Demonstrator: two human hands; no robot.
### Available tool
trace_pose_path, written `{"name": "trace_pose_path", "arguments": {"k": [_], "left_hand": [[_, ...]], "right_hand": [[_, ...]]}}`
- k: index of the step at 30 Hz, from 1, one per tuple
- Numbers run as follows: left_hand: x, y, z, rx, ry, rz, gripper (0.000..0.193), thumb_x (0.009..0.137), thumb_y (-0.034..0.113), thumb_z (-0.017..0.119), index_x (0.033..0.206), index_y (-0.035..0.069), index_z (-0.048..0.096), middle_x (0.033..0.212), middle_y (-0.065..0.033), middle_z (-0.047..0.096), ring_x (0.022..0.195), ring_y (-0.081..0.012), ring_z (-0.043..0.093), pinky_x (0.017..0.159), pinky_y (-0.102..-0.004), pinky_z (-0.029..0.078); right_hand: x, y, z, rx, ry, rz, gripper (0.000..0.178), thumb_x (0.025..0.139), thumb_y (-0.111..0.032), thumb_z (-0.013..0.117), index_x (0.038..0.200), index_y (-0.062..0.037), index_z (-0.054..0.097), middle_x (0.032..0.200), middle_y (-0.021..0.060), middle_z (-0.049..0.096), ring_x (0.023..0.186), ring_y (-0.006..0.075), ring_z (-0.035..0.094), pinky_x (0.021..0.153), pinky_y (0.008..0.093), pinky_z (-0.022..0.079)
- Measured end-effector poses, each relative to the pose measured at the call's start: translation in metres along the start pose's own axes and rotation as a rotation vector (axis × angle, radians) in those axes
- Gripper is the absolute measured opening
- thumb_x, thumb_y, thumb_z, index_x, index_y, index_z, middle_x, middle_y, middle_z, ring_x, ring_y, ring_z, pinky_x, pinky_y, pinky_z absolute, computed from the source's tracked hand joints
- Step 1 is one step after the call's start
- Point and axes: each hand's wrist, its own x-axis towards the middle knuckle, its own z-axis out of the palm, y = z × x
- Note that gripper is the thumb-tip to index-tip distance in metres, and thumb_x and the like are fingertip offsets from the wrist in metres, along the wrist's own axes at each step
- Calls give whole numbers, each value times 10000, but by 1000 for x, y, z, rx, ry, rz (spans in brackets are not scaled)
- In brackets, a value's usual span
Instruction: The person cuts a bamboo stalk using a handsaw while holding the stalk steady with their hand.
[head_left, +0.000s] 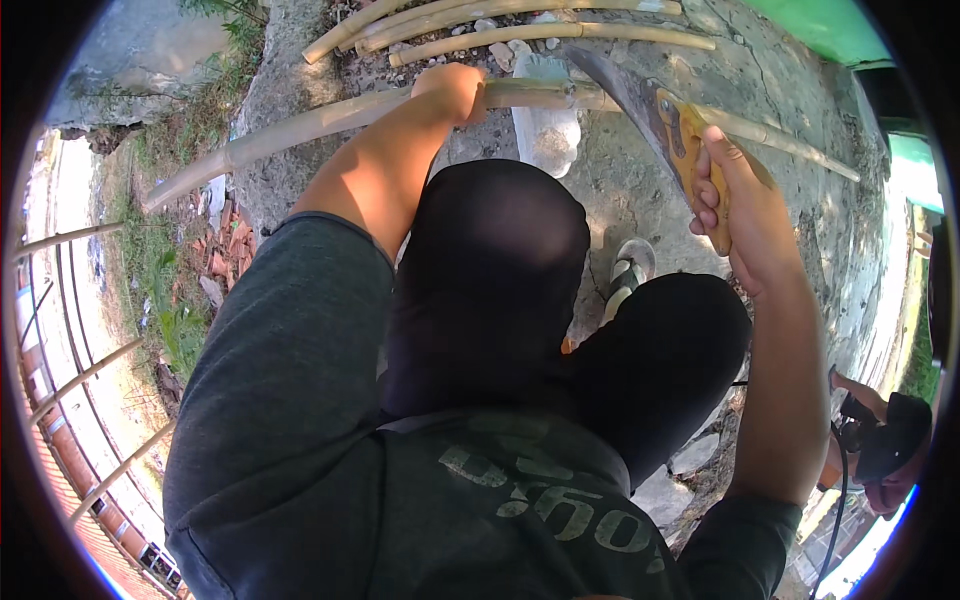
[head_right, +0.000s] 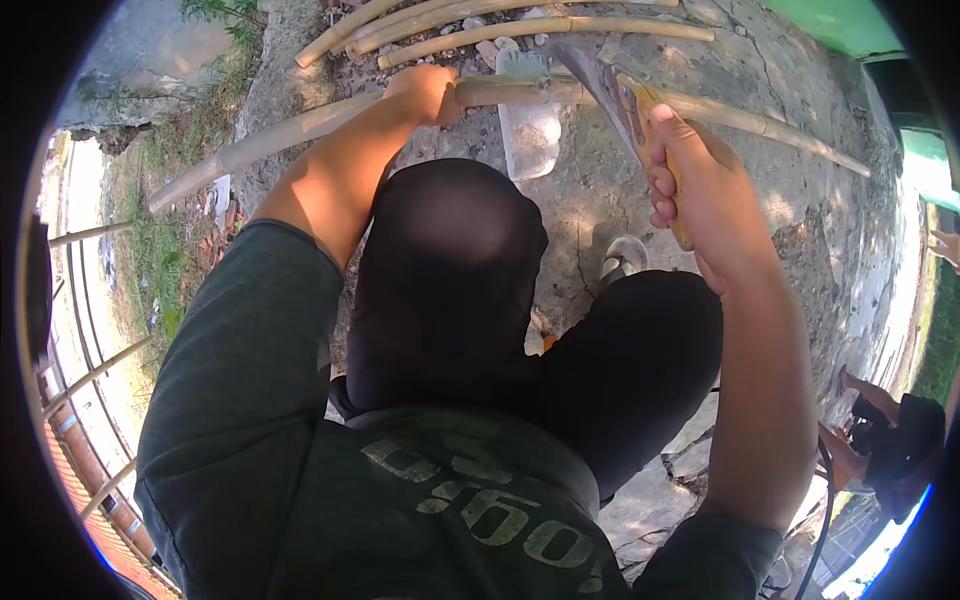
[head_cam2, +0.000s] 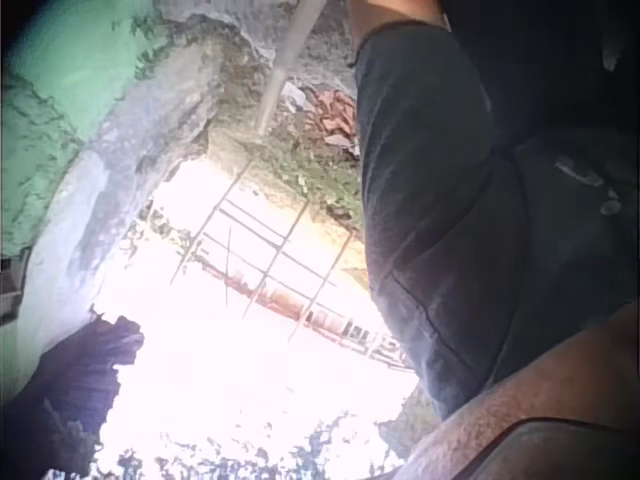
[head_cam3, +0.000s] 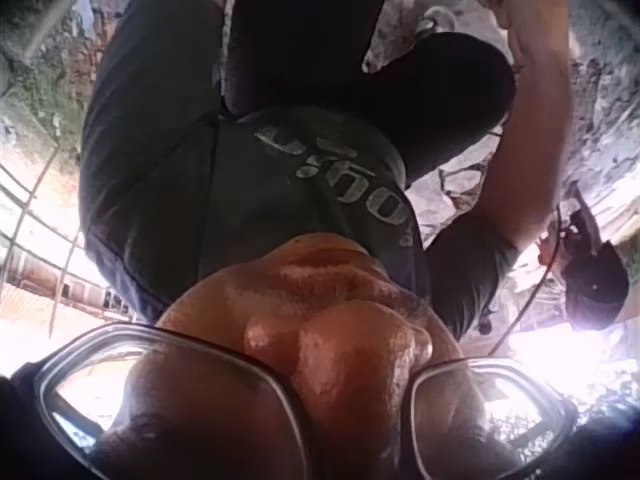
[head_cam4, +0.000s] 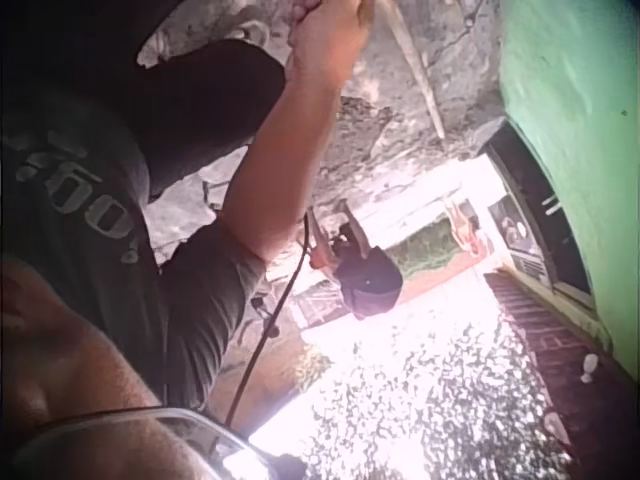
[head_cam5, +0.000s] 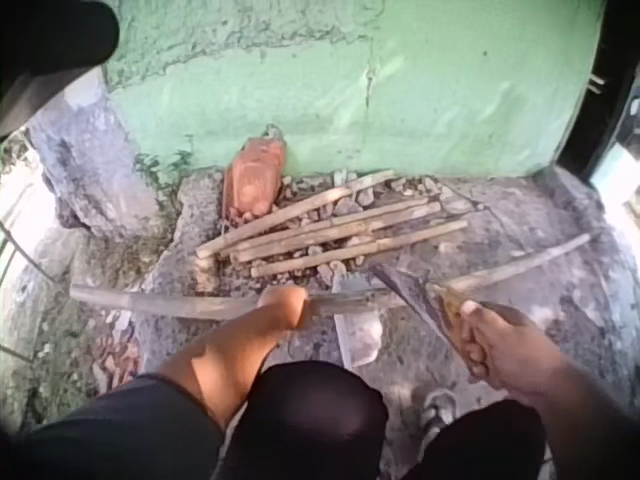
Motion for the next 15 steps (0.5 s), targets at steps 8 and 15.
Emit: {"name": "trace_pose_path", "arguments": {"k": [8, 15], "left_hand": [[0, 1, -3, 10, -35, -19, 382, 748, 296, 697, 1100, 153, 667, 1033, -115, 733, 990, -322, 701, 853, -449, 562], [5, 4, -6, 40, -91, -62, 445, 729, 331, 715, 1118, 125, 651, 1039, -134, 730, 1006, -323, 696, 878, -448, 551]], "right_hand": [[13, 94, -46, 331, 54, -124, 391, 1051, -433, 484, 862, -92, 514, 637, -36, 413, 541, 77, 404, 606, 267, 463], [25, 86, -70, 251, -12, -118, 409, 1049, -444, 492, 847, -90, 523, 623, -37, 414, 536, 71, 410, 600, 260, 469]]}}
